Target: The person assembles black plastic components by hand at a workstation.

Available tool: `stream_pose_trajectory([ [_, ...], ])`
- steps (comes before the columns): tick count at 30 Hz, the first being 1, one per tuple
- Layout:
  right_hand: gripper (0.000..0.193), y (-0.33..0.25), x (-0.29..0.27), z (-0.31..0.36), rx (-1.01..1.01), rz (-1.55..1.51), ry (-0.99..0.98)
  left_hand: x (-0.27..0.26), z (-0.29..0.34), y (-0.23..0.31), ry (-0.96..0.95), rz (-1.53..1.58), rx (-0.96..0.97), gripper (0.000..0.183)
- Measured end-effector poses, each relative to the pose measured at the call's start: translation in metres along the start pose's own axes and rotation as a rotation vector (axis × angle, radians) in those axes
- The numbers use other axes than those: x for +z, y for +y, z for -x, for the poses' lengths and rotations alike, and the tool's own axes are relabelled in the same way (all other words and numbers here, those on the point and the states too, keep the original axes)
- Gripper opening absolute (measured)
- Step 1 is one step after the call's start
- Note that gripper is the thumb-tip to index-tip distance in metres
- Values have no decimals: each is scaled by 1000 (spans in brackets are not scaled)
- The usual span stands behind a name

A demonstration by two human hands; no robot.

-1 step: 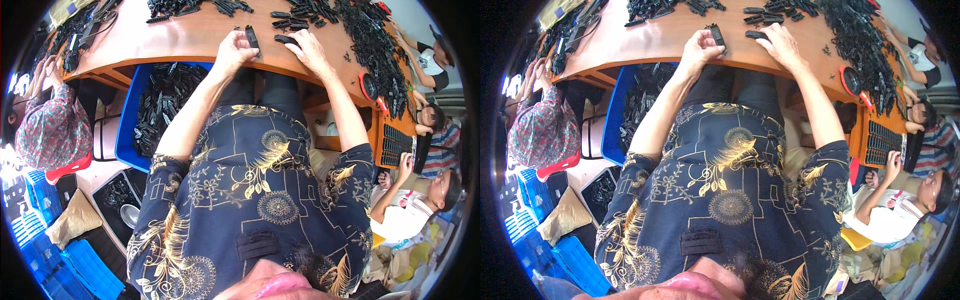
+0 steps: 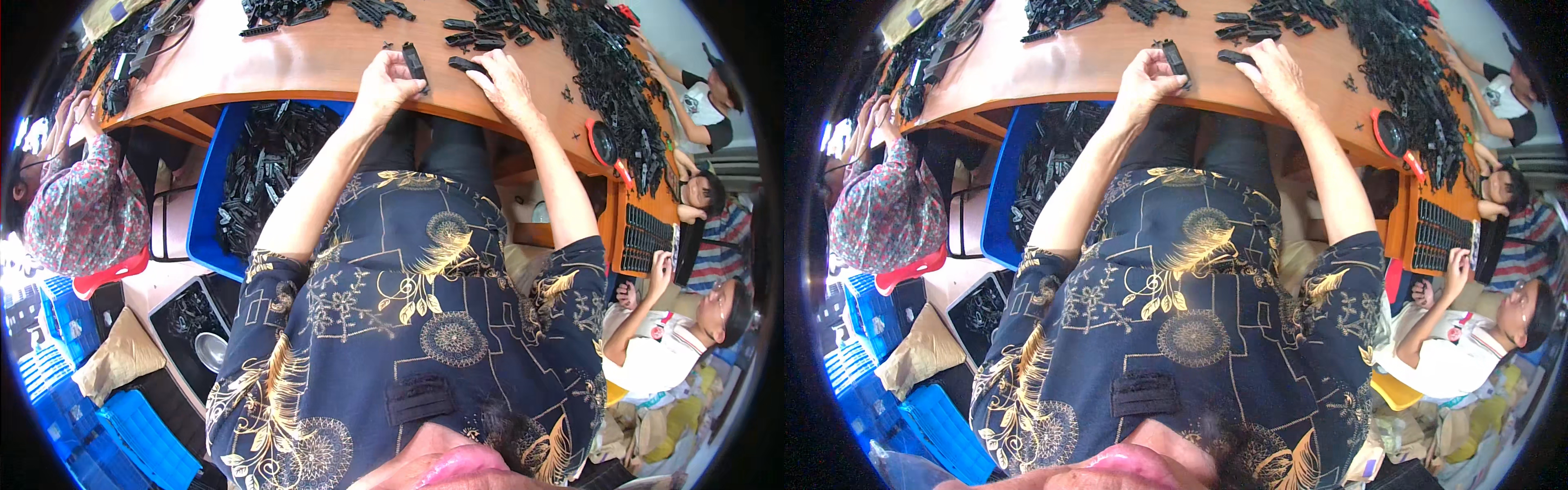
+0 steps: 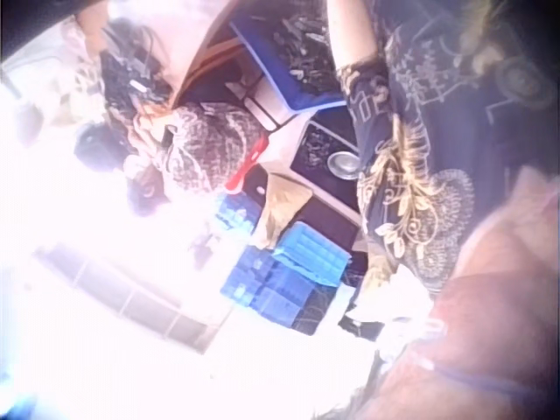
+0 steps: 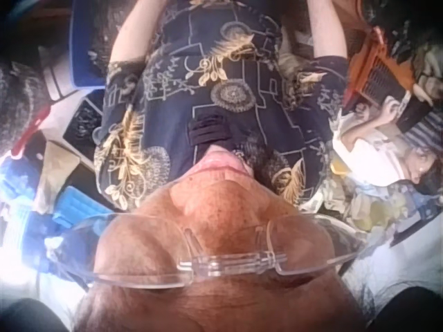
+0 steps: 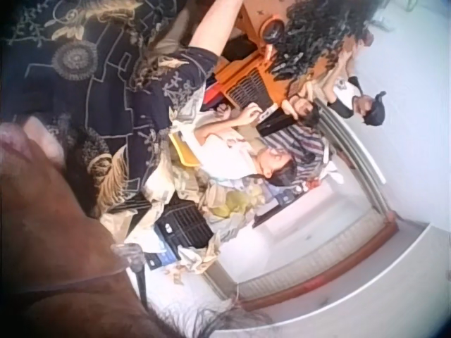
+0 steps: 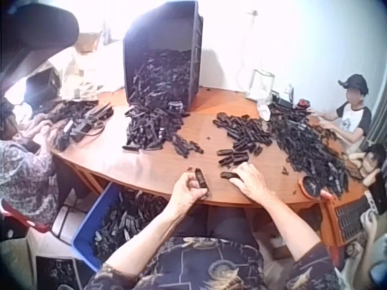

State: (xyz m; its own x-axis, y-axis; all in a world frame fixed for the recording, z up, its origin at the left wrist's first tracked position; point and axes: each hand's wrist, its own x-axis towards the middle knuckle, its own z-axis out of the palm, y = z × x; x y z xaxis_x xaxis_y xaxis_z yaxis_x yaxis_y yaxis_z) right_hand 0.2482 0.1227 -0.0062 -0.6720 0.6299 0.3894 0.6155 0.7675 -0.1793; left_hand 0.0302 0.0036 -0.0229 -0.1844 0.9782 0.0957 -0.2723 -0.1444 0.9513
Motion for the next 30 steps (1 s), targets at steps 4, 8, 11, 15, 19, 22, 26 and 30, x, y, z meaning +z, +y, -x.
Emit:
stream_pose_trajectory([
  [4,26,-38,8,4,337,-494,167,12,0,-12,92,-64,40,41],
  [8,22,-90,9,6,222,-640,302,21,7,-6,167,-193,111,47],
  [11,18,-105,16,5,168,-616,316,24,14,0,222,-447,197,52],
  [15,18,-116,18,6,171,-561,310,18,13,-15,241,-376,193,54],
  [19,19,-119,18,7,138,-497,319,14,15,-24,181,-78,195,50],
  [22,21,-117,18,14,122,-464,321,19,22,-12,131,212,81,44],
  [26,29,-124,16,22,107,-429,231,5,23,-22,170,5,106,32],
  [30,44,-116,10,24,252,-691,109,4,30,-6,79,124,64,32],
])
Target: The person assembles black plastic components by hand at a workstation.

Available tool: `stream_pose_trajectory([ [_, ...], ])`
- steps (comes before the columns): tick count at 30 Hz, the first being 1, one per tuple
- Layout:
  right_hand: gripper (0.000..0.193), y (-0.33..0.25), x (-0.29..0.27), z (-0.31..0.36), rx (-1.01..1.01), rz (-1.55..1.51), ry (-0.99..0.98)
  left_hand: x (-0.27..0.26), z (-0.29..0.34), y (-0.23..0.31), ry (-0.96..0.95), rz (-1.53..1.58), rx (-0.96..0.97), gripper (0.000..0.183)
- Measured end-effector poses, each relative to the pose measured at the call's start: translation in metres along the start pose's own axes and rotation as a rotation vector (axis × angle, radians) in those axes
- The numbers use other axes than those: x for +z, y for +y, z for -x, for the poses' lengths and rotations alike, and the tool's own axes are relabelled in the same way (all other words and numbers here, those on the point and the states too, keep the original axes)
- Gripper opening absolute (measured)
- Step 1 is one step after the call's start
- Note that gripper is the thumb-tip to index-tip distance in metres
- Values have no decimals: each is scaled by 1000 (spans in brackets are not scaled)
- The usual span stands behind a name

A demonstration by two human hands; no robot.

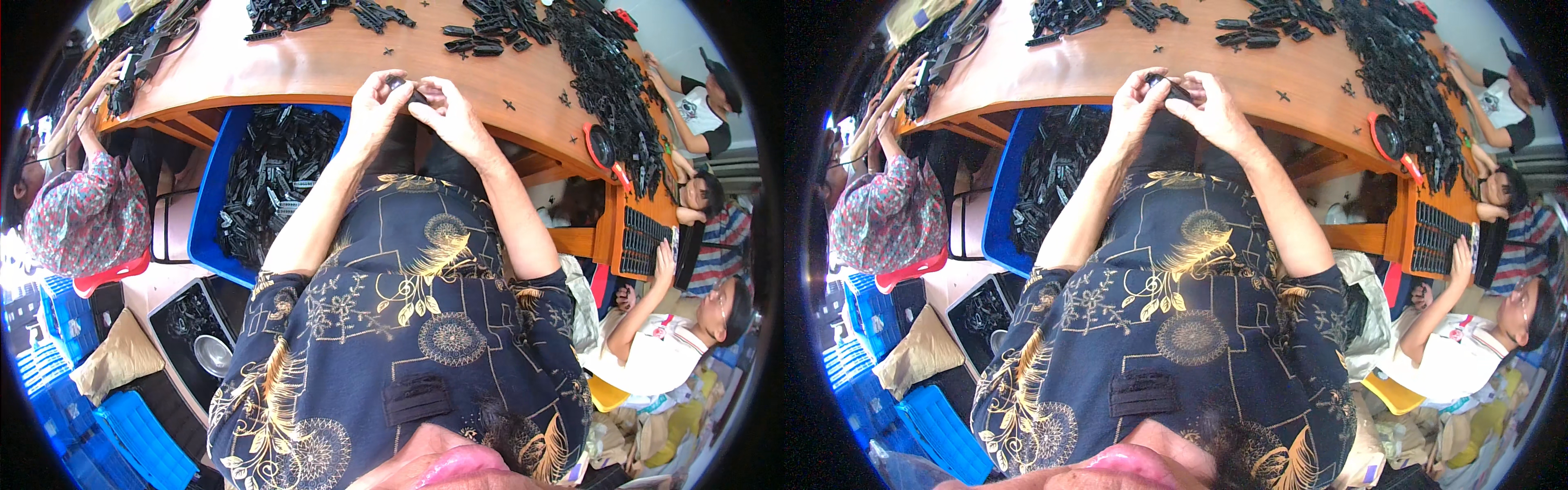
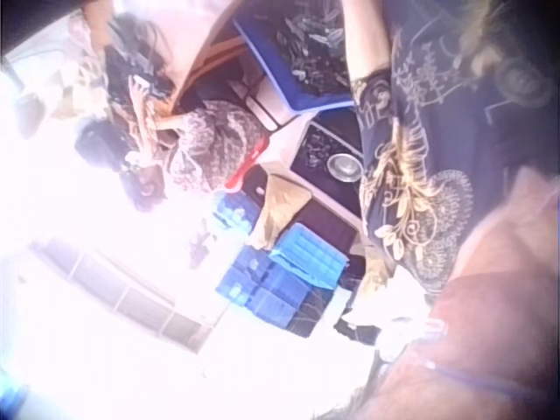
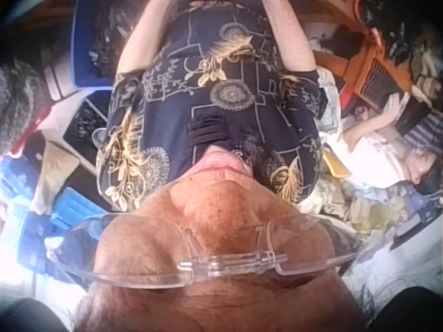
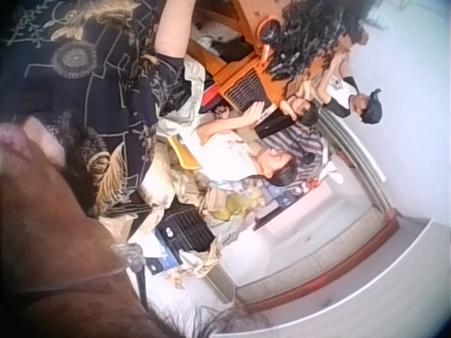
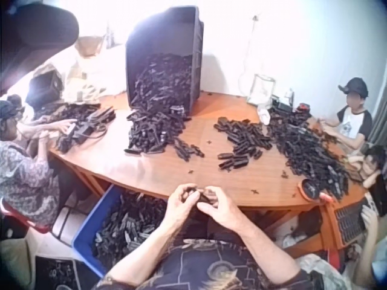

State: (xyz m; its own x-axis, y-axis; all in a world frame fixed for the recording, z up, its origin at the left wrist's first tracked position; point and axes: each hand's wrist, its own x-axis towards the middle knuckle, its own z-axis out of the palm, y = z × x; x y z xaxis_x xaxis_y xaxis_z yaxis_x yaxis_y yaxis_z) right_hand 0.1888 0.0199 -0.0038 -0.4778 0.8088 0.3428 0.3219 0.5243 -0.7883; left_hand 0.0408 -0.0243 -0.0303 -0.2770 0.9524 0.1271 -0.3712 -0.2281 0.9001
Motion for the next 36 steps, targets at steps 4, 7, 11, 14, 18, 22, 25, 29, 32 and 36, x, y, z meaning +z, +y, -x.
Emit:
stream_pose_trajectory([
  [4,43,-6,-5,-5,237,-440,-246,-1,1,13,-52,59,22,30],
  [7,32,-12,1,-8,324,-462,-277,-10,-1,13,-42,44,18,30],
  [11,23,-20,18,-4,249,-343,-155,-21,4,19,-27,93,-17,30],
  [14,26,-27,20,-7,236,-290,-320,-37,13,26,1,74,-15,29],
  [18,39,-1,-11,-35,90,-117,-348,-96,43,67,-27,-432,-175,29],
  [22,46,69,-66,-91,38,389,3,-178,59,102,-125,-1486,-106,33],
  [25,53,125,-90,-116,78,590,-67,-146,10,112,-98,-1447,161,31],
  [29,53,95,-82,-123,241,773,-222,-116,-74,81,-143,-1549,571,27],
  [32,29,113,-82,-110,143,770,-183,-93,-140,43,-135,-1554,725,29],
  [36,27,104,-77,-87,-116,658,-41,-104,-171,20,-126,-1704,767,26],
])
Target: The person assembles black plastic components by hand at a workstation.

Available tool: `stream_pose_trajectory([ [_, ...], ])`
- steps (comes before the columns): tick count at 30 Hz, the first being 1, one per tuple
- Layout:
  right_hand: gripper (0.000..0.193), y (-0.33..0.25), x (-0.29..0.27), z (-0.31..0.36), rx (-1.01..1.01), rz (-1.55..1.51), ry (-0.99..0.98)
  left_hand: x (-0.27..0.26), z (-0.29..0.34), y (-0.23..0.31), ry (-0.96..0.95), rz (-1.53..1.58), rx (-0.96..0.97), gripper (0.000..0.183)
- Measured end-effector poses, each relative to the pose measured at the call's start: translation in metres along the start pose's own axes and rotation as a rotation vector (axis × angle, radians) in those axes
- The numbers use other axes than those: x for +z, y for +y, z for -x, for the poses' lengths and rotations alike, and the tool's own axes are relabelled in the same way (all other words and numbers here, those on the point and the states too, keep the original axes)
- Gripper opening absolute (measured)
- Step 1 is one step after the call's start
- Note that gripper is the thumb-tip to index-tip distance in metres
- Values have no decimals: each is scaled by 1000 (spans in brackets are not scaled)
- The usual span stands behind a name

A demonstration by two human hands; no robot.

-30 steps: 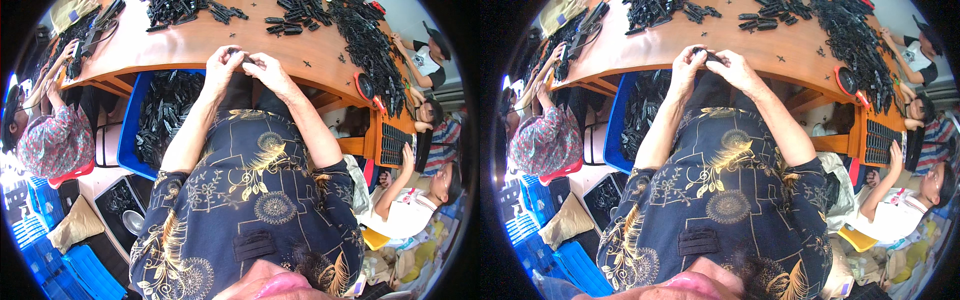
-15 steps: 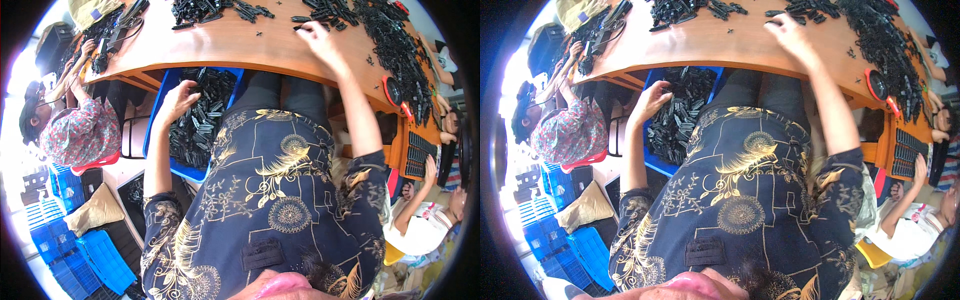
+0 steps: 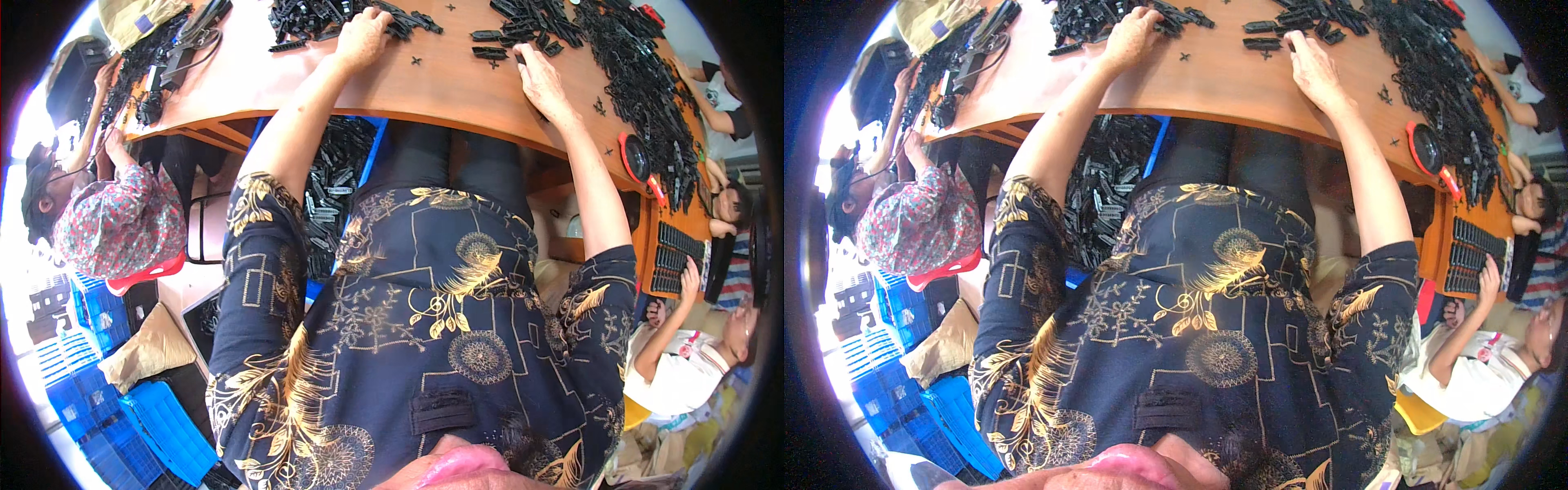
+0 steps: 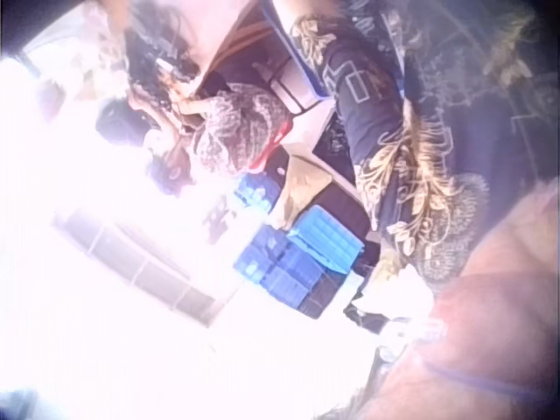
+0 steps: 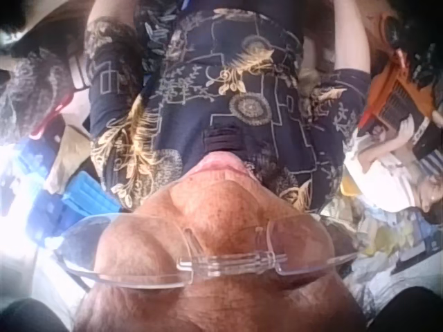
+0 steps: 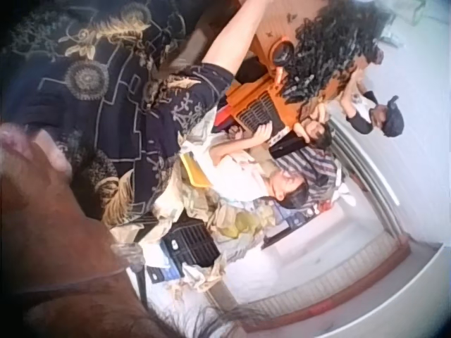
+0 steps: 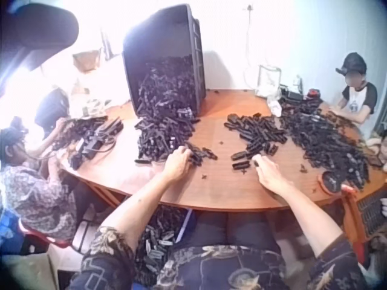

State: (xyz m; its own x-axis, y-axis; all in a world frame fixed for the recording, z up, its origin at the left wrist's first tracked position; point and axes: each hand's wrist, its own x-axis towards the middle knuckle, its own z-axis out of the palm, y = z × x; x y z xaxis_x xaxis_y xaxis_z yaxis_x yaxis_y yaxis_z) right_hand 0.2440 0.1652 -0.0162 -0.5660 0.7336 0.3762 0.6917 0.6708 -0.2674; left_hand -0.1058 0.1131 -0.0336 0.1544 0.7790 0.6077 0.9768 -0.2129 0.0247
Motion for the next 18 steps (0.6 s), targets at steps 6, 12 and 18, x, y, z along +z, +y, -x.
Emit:
stream_pose_trajectory([
  [6,44,-26,-10,17,152,-384,-87,-8,3,-2,-180,1,26,19],
  [12,31,-49,-3,25,-113,16,-10,-18,13,29,-131,411,-229,26],
  [18,25,-54,-8,29,66,-473,-62,-38,50,93,-239,1866,-660,29],
])
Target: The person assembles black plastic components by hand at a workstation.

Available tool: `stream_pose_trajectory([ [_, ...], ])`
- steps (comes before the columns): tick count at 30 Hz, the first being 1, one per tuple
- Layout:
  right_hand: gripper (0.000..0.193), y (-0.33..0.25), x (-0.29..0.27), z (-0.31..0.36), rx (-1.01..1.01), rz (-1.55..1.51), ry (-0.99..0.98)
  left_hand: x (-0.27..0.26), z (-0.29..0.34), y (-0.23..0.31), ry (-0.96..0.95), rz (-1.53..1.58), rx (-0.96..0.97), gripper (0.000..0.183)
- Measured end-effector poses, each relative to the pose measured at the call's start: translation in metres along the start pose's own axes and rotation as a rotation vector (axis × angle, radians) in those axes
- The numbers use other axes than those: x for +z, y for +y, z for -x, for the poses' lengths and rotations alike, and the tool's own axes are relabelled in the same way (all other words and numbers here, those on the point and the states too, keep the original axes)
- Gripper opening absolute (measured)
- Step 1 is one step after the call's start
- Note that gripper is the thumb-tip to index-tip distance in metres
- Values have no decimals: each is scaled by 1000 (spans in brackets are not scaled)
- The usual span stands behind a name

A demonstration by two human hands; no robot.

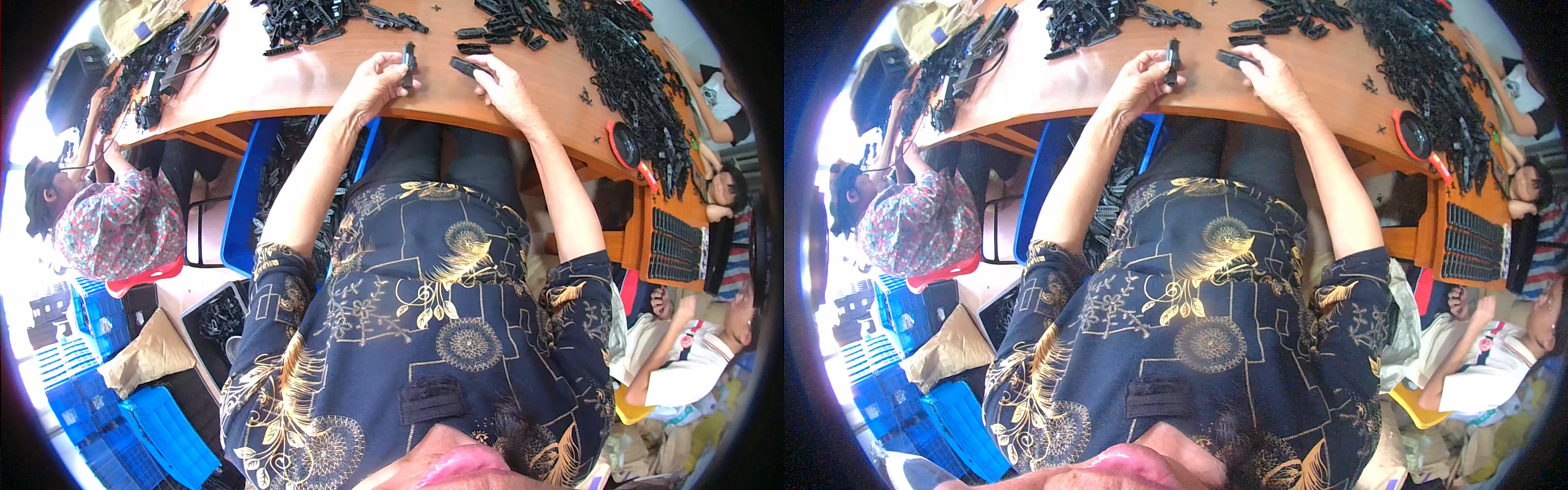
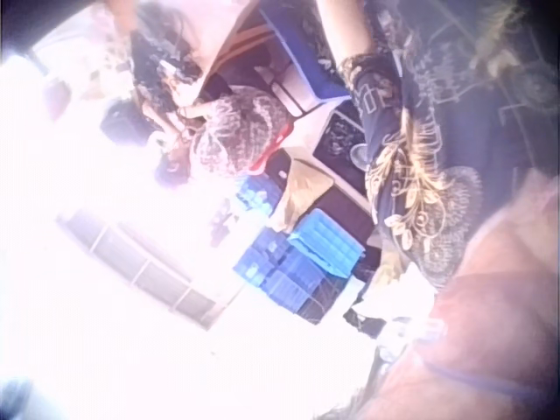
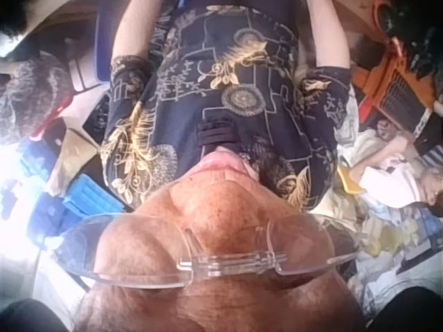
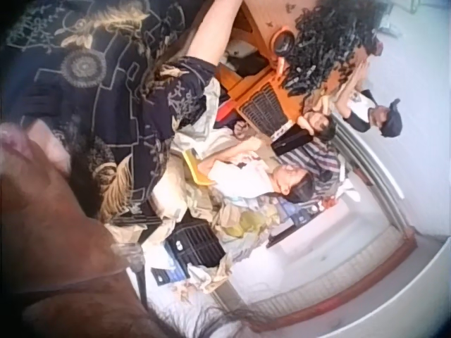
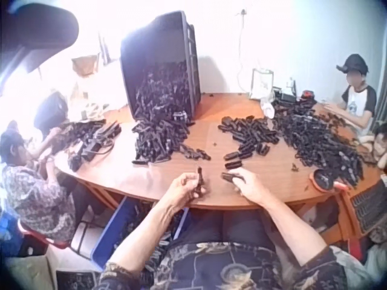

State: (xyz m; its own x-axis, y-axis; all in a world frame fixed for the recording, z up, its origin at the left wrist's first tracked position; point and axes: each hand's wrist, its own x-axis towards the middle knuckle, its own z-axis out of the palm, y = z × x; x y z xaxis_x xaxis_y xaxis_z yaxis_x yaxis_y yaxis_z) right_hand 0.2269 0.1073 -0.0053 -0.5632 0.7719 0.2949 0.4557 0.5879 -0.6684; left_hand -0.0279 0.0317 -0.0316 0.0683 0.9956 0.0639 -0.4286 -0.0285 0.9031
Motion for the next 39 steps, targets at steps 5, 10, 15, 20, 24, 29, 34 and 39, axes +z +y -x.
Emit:
stream_pose_trajectory([
  [5,27,-53,-2,15,20,-475,-247,13,6,3,-39,191,-138,25],
  [10,24,-67,7,15,-228,-147,-75,14,6,16,-154,41,-188,25],
  [15,21,-66,29,24,-379,40,117,20,13,22,-120,-47,-223,27],
  [20,18,-75,50,28,-17,-247,249,37,22,-3,-65,149,60,32],
  [24,18,-64,59,24,-49,-286,329,69,21,-20,177,176,203,33],
  [29,33,-56,49,21,-39,74,350,63,16,-14,225,-22,148,29],
  [34,47,-50,36,14,259,-652,-82,60,8,-9,163,-123,273,27],
  [39,38,-38,46,1,308,-407,-1,53,-4,-8,222,-169,173,19],
])
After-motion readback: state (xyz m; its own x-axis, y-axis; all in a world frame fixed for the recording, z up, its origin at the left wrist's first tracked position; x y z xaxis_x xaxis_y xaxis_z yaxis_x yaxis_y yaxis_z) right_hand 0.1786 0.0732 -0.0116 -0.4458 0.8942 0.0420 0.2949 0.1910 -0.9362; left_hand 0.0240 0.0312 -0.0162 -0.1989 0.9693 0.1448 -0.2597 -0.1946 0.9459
